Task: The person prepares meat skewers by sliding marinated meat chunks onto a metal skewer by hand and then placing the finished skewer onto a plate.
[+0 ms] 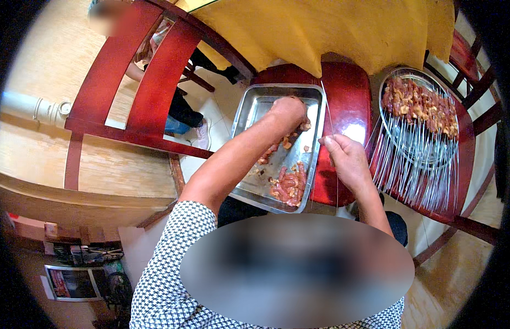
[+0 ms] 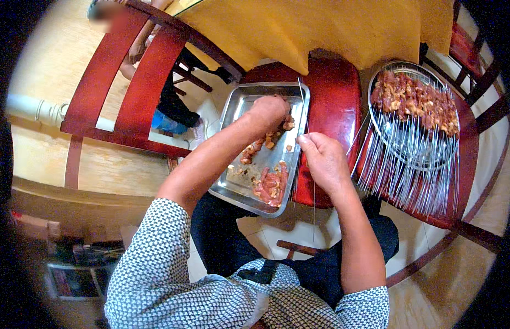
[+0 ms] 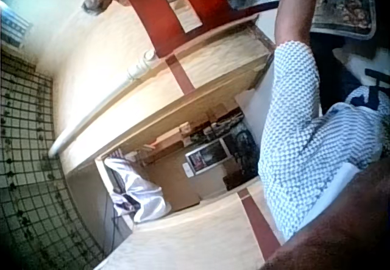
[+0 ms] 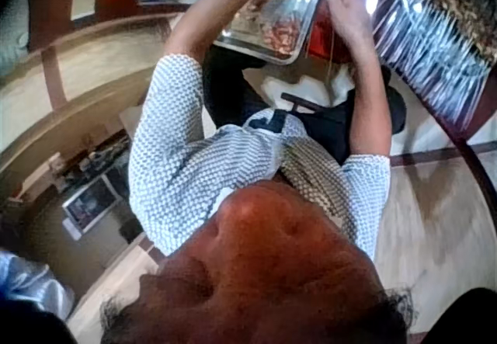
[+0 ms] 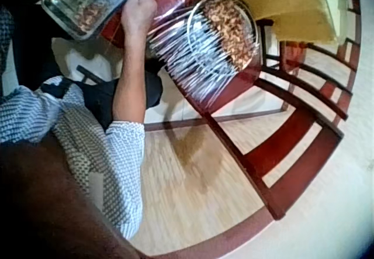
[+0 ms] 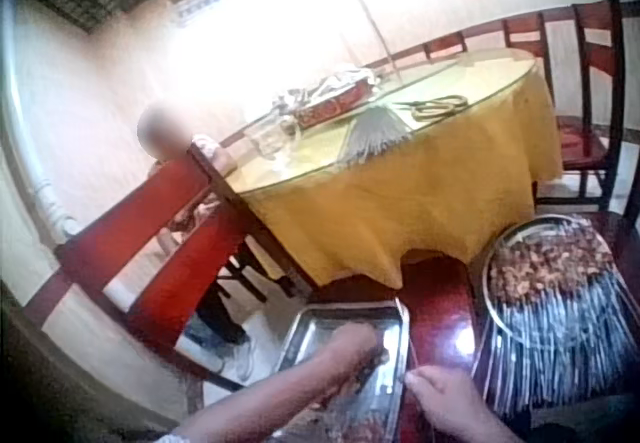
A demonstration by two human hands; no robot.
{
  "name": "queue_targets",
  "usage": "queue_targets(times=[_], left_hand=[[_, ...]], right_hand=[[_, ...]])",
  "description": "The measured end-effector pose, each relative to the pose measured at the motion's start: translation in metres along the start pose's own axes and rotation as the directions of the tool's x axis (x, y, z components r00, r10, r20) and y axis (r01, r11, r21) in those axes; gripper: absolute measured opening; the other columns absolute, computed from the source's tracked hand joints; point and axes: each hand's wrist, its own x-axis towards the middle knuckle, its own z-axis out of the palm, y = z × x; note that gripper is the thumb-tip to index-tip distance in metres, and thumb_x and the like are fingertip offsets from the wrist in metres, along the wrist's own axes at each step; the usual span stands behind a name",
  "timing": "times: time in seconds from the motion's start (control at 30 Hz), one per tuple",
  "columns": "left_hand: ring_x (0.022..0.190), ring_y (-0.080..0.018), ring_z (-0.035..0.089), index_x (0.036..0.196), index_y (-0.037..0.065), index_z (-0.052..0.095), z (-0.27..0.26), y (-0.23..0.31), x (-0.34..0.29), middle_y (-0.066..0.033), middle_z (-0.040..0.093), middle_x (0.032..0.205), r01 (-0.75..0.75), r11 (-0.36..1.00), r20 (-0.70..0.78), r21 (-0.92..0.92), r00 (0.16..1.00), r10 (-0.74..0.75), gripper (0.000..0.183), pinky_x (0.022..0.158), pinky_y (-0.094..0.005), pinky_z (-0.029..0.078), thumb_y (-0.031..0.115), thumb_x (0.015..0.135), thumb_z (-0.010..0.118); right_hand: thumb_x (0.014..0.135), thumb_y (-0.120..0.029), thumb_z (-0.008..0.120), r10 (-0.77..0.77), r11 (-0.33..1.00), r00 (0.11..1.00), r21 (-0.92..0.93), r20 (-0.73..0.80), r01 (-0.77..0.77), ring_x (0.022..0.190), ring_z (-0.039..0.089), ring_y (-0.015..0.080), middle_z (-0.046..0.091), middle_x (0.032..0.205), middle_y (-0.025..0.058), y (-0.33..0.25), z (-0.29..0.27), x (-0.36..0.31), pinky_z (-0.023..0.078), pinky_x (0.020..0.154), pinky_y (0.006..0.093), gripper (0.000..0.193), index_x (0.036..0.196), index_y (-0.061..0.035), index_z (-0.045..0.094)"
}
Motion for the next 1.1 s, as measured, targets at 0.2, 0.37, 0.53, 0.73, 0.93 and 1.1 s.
queue_targets(times=[0.2,0.37,0.53,0.73,0.93,1.1], left_hand=[[0.084,-0.0372,0.064,0.089,0.005,0.068,0.029,-0.042,-0.005,-0.0203,0.066,0.088,-0.096,0.983,-0.4,-0.159,0.916,0.025,0.022,0.071,-0.0429,0.053,0.01,0.068,0.065],[0.065,-0.0283,0.062,0.08,0.002,0.062,0.027,-0.074,-0.035,-0.0145,0.063,0.069,0.112,0.739,-0.266,-0.664,0.889,-0.373,0.017,0.058,-0.0391,0.048,0.016,0.074,0.069],[0.066,-0.0158,0.06,0.089,0.001,0.06,0.074,-0.089,-0.076,-0.0078,0.063,0.079,0.131,0.11,0.079,-0.985,0.918,-0.388,0.007,0.053,-0.0324,0.053,0.007,0.086,0.057],[0.077,-0.0194,0.064,0.109,-0.002,0.052,0.063,-0.075,-0.104,-0.011,0.063,0.096,0.045,-0.372,0.138,-0.927,0.964,-0.226,0.026,0.066,-0.0334,0.057,-0.005,0.084,0.045],[0.069,-0.0176,0.064,0.104,0.003,0.054,0.073,-0.074,-0.118,-0.0065,0.063,0.085,0.016,-0.501,0.122,-0.865,0.976,-0.18,0.015,0.061,-0.0292,0.057,0.009,0.092,0.048],[0.071,-0.023,0.063,0.107,0.001,0.053,0.06,-0.044,-0.133,-0.0101,0.061,0.089,-0.04,-0.698,0.072,-0.715,0.989,-0.13,0.016,0.057,-0.0291,0.053,0.009,0.095,0.046]], right_hand=[[0.09,-0.027,0.055,0.036,0.999,0.999,0.021,0.013,-0.036,0.062,0.058,0.0202,0.06,0.066,0.0125,0.0,0.002,-0.004,0.046,0.062,0.035,0.03,0.087,0.0004,0.065],[0.089,-0.028,0.055,-0.042,0.999,0.999,-0.03,0.0,0.042,0.067,0.062,0.0264,0.063,0.071,0.0178,0.001,-0.002,-0.004,0.047,0.064,0.0366,0.03,0.084,-0.0002,0.066],[0.089,-0.029,0.055,-0.064,0.998,0.998,-0.025,0.017,0.065,0.068,0.063,0.0302,0.062,0.072,0.0193,-0.003,0.002,-0.008,0.047,0.064,0.0384,0.03,0.083,-0.0008,0.066],[0.09,-0.03,0.054,-0.05,0.997,0.997,-0.061,0.066,0.054,0.067,0.063,0.0297,0.062,0.069,0.0189,0.005,0.007,-0.004,0.047,0.064,0.0384,0.032,0.083,-0.0003,0.065],[0.091,-0.028,0.053,-0.093,0.995,0.98,-0.026,0.175,0.099,0.075,0.065,0.0305,0.065,0.081,0.0203,0.007,0.02,-0.008,0.049,0.069,0.0377,0.03,0.093,-0.0013,0.066],[0.089,-0.025,0.054,-0.171,0.972,0.971,-0.131,0.167,0.193,0.088,0.065,0.0329,0.065,0.096,0.0212,0.002,0.027,-0.018,0.05,0.078,0.039,0.029,0.106,-0.0041,0.065]])
